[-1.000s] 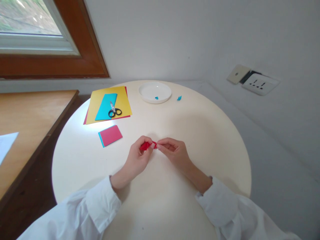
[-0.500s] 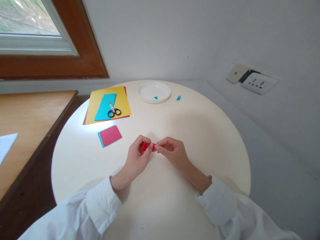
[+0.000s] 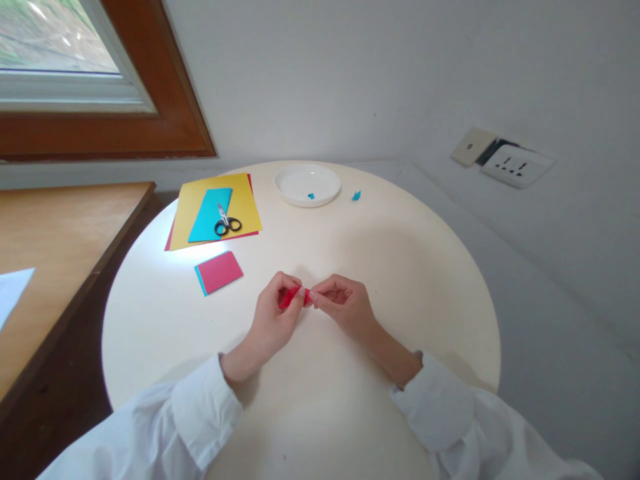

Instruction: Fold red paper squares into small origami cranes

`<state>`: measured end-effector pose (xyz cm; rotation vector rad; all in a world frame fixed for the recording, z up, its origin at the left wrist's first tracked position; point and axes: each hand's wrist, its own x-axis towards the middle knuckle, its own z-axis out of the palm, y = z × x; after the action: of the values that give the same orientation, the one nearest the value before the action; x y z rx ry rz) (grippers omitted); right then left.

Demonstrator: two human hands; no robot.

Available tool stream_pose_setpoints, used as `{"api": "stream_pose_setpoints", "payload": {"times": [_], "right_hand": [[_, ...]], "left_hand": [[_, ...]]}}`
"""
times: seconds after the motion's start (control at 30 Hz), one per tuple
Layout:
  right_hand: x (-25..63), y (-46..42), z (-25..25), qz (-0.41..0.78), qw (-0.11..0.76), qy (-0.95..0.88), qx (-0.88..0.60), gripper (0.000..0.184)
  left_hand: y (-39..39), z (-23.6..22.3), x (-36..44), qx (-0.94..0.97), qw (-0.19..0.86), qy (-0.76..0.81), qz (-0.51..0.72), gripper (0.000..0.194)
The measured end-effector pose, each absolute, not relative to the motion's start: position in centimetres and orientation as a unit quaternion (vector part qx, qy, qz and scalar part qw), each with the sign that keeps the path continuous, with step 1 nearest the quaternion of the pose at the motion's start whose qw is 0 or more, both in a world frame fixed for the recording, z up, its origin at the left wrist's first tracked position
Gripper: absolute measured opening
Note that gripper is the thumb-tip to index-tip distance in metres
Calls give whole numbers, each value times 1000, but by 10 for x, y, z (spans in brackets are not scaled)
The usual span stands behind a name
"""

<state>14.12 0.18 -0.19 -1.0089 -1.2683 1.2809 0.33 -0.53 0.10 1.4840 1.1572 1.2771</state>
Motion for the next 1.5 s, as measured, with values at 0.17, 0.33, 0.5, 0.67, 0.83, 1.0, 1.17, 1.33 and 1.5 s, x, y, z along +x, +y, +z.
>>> {"api": "stream_pose_setpoints", "payload": {"times": [0.17,0.33,0.5,0.67,0.83,1.0,1.17,1.33,1.5], "right_hand": [[141,2,-3,527,520,-523,-421,21],[141,2,-3,530,523,-517,-422,25],[141,2,-2,551,508,-506,-427,27],[142,2,-1,556,505,-501,-429,26],[142,2,0,562,505,-495,-430,24],[141,2,0,568,502,-497,-422,26],[141,2,1,571,502,-495,-420,26],[141,2,0,569,507,-493,-420,26],[141,2,-1,568,508,-497,-415,26]], "left_hand": [[-5,1,4,592,424,459,509,17],[-5,1,4,592,418,467,507,17],[-5,0,4,592,410,470,510,19],[-6,0,4,594,408,471,510,17],[-6,0,4,594,409,475,503,16],[-6,0,3,593,409,483,498,16],[-6,0,4,594,411,479,498,15],[-6,0,5,587,417,473,508,16],[-5,-2,4,574,428,470,516,14]]}}
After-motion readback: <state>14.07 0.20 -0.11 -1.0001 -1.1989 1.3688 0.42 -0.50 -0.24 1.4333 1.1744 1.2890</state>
